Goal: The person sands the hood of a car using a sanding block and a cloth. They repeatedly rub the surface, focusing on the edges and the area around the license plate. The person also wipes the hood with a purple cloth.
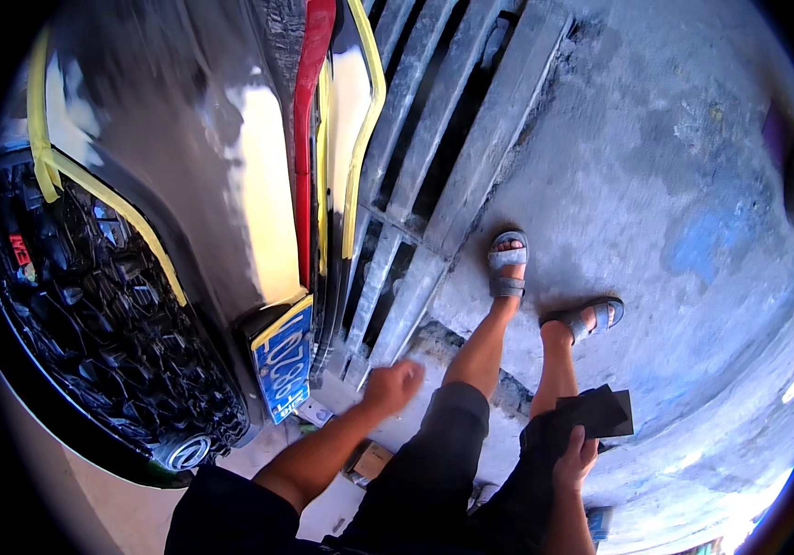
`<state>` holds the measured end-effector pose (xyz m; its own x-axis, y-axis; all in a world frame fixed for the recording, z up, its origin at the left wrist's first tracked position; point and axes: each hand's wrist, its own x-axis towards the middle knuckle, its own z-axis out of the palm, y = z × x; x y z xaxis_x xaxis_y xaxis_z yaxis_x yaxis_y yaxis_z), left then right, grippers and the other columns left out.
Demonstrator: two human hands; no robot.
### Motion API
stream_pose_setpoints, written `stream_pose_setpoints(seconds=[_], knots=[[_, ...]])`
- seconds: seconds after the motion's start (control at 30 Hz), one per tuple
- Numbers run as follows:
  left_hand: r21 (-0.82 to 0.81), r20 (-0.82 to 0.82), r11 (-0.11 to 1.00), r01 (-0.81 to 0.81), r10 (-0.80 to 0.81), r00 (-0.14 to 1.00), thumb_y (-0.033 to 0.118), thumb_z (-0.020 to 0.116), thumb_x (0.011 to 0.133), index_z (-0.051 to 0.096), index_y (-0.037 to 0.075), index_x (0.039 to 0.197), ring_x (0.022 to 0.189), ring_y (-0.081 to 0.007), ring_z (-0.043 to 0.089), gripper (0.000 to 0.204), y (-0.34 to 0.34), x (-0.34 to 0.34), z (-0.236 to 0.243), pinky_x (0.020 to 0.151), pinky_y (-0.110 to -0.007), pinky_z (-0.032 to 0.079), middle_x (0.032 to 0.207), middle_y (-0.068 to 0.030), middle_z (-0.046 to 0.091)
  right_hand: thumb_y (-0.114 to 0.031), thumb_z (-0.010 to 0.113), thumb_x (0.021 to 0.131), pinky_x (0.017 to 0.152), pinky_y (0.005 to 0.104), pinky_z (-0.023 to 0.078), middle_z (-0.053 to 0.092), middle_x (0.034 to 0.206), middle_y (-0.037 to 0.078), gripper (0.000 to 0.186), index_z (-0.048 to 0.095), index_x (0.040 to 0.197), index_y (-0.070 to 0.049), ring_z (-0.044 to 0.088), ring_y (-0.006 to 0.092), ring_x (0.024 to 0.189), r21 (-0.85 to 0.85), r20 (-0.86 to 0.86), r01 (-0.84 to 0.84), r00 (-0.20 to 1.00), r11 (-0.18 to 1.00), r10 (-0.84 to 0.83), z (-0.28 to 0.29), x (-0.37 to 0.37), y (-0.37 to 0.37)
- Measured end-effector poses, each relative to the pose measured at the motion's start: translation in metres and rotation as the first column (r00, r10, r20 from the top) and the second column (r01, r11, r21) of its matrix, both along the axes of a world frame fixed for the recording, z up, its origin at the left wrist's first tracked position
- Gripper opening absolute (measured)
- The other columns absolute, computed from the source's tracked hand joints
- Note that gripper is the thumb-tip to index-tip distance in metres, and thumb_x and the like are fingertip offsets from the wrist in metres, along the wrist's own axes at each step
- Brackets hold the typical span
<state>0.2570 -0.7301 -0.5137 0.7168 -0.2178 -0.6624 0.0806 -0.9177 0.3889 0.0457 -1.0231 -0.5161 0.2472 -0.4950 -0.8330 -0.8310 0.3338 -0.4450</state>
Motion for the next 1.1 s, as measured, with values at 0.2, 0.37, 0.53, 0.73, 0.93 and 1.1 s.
stream_pose_setpoints(seconds=[0.2, 0.37, 0.53, 0.73, 0.93, 1.1], knots=[[-0.019, 0.583, 0.995, 0.102, -0.072, 0.81, 0.02, 0.065, 0.084, 0.056, 0.002, 0.116, 0.102, -0.0364, 0.058, 0.038, 0.0, 0.139, -0.085, 0.084, -0.049, 0.044, 0.105, -0.0197, 0.06, -0.026, 0.051, 0.1, 0.085, 0.0328, 0.045, 0.063, 0.104, 0.012, 0.033, 0.06, 0.114, 0.003, 0.056, 0.0191, 0.094, 0.002, -0.009, 0.024, 1.0, 1.0, -0.024, -0.001, -0.002, 0.004], [0.106, 0.722, 0.982, 0.158, -0.185, 0.667, 0.02, 0.064, 0.082, 0.029, -0.003, 0.146, 0.142, -0.0424, 0.024, 0.076, -0.033, 0.232, -0.123, 0.115, -0.052, 0.021, 0.152, -0.0263, 0.025, -0.027, 0.05, 0.1, 0.088, 0.0355, 0.044, 0.062, 0.107, 0.014, 0.035, 0.06, 0.115, 0.003, 0.057, 0.023, 0.098, -0.008, -0.064, -0.061, 0.996, 0.998, 0.06, 0.001, -0.002, 0.005], [0.209, 0.766, 0.969, 0.131, -0.246, 0.594, 0.023, 0.062, 0.081, 0.026, -0.004, 0.145, 0.144, -0.0419, 0.019, 0.078, -0.032, 0.272, -0.146, 0.117, -0.052, 0.015, 0.153, -0.0264, 0.023, -0.027, 0.049, 0.1, 0.09, 0.0365, 0.043, 0.062, 0.111, 0.015, 0.037, 0.059, 0.116, 0.004, 0.056, 0.0249, 0.101, -0.036, -0.024, -0.061, 0.998, 0.997, 0.06, -0.002, -0.005, 0.008], [0.319, 0.724, 0.935, 0.156, -0.346, 0.597, 0.023, 0.061, 0.082, 0.023, -0.006, 0.147, 0.143, -0.0412, 0.022, 0.08, 0.007, 0.24, -0.148, 0.118, -0.049, 0.017, 0.154, -0.0261, 0.023, -0.027, 0.049, 0.1, 0.091, 0.0363, 0.043, 0.062, 0.111, 0.015, 0.037, 0.059, 0.117, 0.005, 0.057, 0.0247, 0.101, -0.016, -0.009, -0.026, 1.0, 1.0, 0.026, 0.0, 0.007, 0.012], [0.405, 0.658, 0.903, 0.147, -0.399, 0.639, 0.022, 0.059, 0.081, 0.025, -0.008, 0.145, 0.143, -0.0436, 0.02, 0.079, 0.053, 0.188, -0.143, 0.117, -0.051, 0.017, 0.154, -0.0263, 0.02, -0.032, 0.052, 0.1, 0.09, 0.0319, 0.045, 0.063, 0.111, 0.01, 0.041, 0.059, 0.12, 0.002, 0.057, 0.0187, 0.101, -0.03, -0.048, -0.085, 0.995, 0.996, 0.083, -0.003, 0.005, 0.011], [0.404, 0.634, 0.91, 0.095, -0.353, 0.688, 0.021, 0.058, 0.081, 0.023, -0.009, 0.145, 0.143, -0.0472, 0.017, 0.079, 0.051, 0.162, -0.143, 0.117, -0.053, 0.015, 0.154, -0.0293, 0.018, -0.023, 0.049, 0.1, 0.09, 0.0361, 0.044, 0.062, 0.111, 0.015, 0.034, 0.059, 0.117, 0.004, 0.057, 0.0251, 0.101, -0.132, -0.055, -0.313, 0.95, 0.941, 0.309, -0.013, -0.037, 0.01]])
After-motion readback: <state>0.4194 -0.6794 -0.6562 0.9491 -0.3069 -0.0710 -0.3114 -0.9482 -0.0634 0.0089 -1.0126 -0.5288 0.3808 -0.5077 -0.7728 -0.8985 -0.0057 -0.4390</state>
